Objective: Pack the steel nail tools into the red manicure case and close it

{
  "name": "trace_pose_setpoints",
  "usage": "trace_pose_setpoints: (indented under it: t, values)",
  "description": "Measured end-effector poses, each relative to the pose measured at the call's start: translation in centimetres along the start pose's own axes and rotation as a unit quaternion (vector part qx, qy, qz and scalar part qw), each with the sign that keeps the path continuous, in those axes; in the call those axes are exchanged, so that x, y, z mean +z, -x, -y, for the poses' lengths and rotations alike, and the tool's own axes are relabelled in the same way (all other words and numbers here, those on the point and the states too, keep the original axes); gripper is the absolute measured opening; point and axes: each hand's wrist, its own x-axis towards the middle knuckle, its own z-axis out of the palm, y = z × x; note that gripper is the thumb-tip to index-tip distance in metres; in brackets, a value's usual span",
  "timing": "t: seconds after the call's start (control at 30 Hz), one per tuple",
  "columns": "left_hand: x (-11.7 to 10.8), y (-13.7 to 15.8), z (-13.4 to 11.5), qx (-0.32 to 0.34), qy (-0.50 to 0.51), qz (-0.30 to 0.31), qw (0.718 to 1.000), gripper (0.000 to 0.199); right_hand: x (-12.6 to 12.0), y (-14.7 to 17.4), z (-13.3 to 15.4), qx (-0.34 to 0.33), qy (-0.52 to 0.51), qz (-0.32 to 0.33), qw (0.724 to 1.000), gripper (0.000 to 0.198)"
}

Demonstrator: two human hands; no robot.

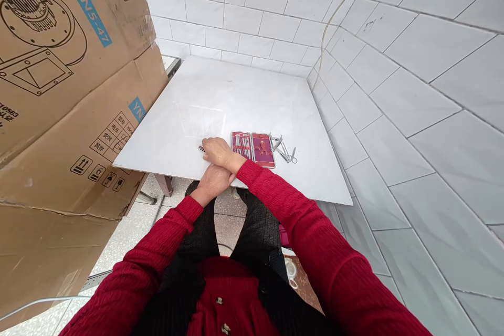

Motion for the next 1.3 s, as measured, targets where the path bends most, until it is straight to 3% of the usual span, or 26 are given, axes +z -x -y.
trace_pose_setpoints:
  t: [0.23,0.37,0.53,0.77,1.03,1.3]
  values:
    - [-0.3,-0.1,-0.2,0.043,-0.037,-0.040,0.998,0.034,-1.4,1.8,-2.9,0.054,0.009,-0.028,0.998,0.031]
    - [-0.4,-0.1,-0.4,0.038,-0.049,-0.035,0.997,0.045,-1.9,5.1,-6.3,0.095,0.017,-0.031,0.995,0.030]
    - [-0.3,-0.1,-0.3,0.029,-0.042,-0.022,0.998,0.046,-0.9,9.4,-8.8,0.110,0.029,-0.003,0.993,0.028]
    - [-0.4,-0.3,-0.3,0.025,-0.031,-0.020,0.999,0.046,0.3,11.4,-9.0,0.081,0.053,0.038,0.995,0.025]
    - [-0.3,-0.3,-0.2,0.025,-0.026,-0.023,0.999,0.045,-0.4,11.5,-8.4,0.004,0.110,0.085,0.990,0.025]
    - [-0.4,-0.3,-0.2,0.026,-0.031,-0.013,0.999,0.047,-0.6,11.6,-8.1,-0.030,0.132,0.095,0.986,0.024]
